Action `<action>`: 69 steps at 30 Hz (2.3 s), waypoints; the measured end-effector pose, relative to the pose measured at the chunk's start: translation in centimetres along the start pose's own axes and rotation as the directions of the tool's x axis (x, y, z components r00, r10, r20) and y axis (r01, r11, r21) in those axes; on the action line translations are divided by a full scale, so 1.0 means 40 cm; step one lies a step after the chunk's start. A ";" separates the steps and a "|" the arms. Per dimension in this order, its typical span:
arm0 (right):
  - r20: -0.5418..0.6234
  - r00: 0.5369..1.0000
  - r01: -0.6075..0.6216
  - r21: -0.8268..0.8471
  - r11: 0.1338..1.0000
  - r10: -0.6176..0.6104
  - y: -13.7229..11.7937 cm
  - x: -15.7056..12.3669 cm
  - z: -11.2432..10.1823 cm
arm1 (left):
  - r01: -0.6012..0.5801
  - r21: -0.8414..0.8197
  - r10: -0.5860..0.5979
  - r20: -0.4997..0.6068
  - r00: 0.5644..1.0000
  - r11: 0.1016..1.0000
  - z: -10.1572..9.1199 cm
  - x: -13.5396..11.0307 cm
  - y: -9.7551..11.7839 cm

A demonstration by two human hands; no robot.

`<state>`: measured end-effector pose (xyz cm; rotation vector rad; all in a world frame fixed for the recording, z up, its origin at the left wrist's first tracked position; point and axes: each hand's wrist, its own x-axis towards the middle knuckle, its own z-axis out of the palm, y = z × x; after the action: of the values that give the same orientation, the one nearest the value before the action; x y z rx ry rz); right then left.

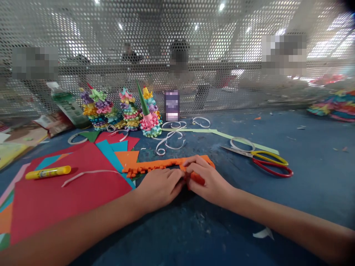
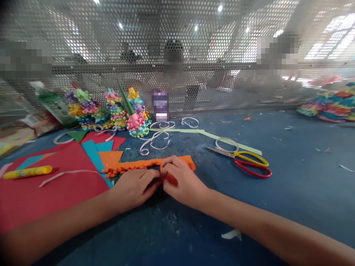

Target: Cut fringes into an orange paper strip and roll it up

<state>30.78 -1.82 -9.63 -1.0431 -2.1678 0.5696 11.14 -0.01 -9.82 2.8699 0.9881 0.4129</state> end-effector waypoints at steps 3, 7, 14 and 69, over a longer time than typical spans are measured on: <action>-0.021 0.995 -0.093 0.051 0.994 0.094 -0.013 0.003 0.001 | -0.094 0.191 0.115 -0.102 0.988 0.977 0.007 -0.006 -0.001; -0.002 0.973 -0.228 0.185 0.956 0.233 -0.025 0.005 0.002 | -0.202 0.324 0.249 -0.111 0.962 0.924 0.006 -0.013 -0.007; 0.039 0.975 -0.222 0.059 0.973 0.220 -0.021 0.015 -0.013 | -0.201 0.294 0.253 -0.149 0.956 0.934 0.008 -0.010 -0.010; 0.263 0.947 -0.150 -0.143 0.978 0.183 -0.031 0.025 -0.064 | -0.191 0.118 0.192 0.000 0.981 0.975 -0.008 0.004 0.002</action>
<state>31.51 -1.48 -6.72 -1.2874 -2.3937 0.7034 11.22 0.00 -9.47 3.0858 0.7640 0.3979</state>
